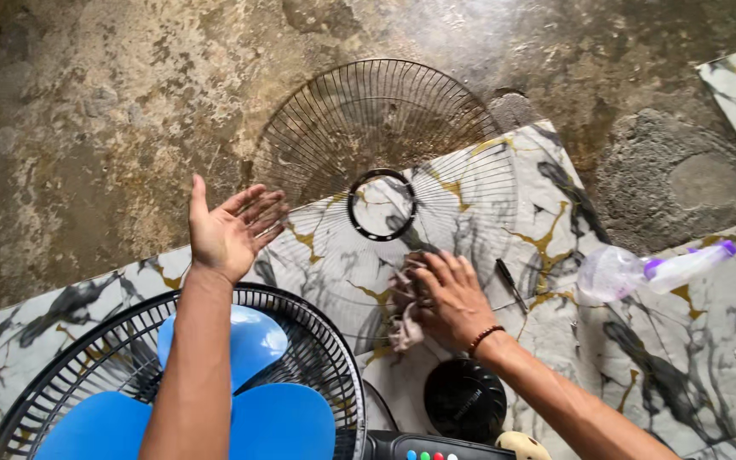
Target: The person wipes a fan cage with a cloth, then places a black plastic hub cap onto the cage and secures it by tightening screws with a screwdriver. The person handles the fan cage, hub cap, cloth, and screwdriver during the process.
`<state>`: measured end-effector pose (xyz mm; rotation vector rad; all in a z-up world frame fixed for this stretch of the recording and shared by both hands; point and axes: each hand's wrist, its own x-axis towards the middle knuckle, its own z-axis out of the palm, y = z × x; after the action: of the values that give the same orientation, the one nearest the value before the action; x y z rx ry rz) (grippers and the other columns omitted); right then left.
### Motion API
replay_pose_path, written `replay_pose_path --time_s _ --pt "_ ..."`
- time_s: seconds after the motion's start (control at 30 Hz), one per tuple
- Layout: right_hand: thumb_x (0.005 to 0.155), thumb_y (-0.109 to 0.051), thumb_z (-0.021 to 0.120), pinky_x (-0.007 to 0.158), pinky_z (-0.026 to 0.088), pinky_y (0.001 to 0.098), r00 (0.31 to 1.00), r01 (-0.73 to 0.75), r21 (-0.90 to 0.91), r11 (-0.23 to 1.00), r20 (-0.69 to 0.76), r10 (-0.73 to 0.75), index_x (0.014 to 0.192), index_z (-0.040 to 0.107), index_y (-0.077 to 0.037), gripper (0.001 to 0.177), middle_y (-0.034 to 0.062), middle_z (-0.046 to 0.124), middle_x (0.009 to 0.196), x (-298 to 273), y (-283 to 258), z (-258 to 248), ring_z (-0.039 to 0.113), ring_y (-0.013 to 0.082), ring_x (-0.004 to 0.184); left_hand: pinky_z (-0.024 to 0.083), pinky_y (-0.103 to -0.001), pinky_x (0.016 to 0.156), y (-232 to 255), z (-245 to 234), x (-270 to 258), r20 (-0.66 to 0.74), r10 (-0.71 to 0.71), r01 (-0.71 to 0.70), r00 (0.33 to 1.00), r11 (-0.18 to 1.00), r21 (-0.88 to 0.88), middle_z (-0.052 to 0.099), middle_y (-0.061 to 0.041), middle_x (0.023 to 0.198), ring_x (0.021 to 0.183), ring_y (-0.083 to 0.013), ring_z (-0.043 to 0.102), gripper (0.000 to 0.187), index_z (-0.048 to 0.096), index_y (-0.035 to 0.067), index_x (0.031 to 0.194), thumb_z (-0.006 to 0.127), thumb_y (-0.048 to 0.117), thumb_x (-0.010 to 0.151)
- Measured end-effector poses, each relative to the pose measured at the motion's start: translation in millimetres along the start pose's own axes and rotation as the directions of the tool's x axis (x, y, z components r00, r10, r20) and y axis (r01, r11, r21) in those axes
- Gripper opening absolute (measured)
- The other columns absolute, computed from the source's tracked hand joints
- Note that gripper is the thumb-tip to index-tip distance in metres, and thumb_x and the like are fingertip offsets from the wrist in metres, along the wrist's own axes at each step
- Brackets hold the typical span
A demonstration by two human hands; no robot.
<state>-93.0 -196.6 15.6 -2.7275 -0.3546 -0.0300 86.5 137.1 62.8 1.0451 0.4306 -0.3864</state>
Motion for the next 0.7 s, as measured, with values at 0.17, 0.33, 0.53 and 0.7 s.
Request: replay_pose_path --time_s 0.17,0.33,0.53,0.7 --pt "0.085 -0.025 0.069 0.099 0.039 0.0517 0.995 -0.099 -0.036 0.994 0.006 0.100 0.121 0.057 -0.007 0.042 0.0162 0.052 0.129 8.9 14.1 10.1 0.049 0.0374 0.117 0.047 -0.048 0.105 -13.8 34.7 7.0 -0.102 0.446 -0.096 0.889 0.400 0.911 0.057 -0.021 0.137 0.123 -0.0314 0.057 0.080 0.050 0.002 0.144 0.073 0.047 0.083" --pt "0.083 -0.018 0.070 0.094 0.046 0.0450 0.997 -0.044 0.073 0.996 0.060 0.039 0.111 0.058 -0.004 0.033 0.0159 0.055 0.117 15.9 18.5 6.3 0.052 0.0359 0.106 0.011 -0.057 0.120 -90.2 94.3 20.0 0.436 0.229 -0.295 0.870 -0.467 0.834 0.013 -0.028 0.162 0.150 -0.0406 0.011 0.117 0.028 0.002 0.152 0.078 0.069 0.071" --pt "0.077 -0.018 0.072 0.079 0.053 0.0450 0.986 -0.102 0.053 0.993 0.135 0.094 0.101 0.061 -0.004 0.031 0.0140 0.058 0.101 10.3 43.9 -12.6 0.060 0.0353 0.095 0.003 -0.057 0.124 -152.0 105.4 26.0 0.389 -0.066 -0.376 0.919 -0.444 0.814 0.001 -0.027 0.166 0.155 -0.0402 0.001 0.149 0.007 -0.010 0.156 0.077 0.081 0.061" --pt "0.086 -0.018 0.071 0.078 0.053 0.0479 0.971 -0.240 -0.085 0.967 -0.006 0.241 0.099 0.060 0.000 0.024 0.0189 0.059 0.098 65.7 90.0 -19.8 0.061 0.0374 0.091 0.005 -0.056 0.124 -176.4 93.2 34.0 0.440 0.062 -0.395 0.896 -0.343 0.853 0.003 -0.028 0.166 0.155 -0.0396 0.003 0.150 0.007 -0.010 0.155 0.077 0.081 0.058"
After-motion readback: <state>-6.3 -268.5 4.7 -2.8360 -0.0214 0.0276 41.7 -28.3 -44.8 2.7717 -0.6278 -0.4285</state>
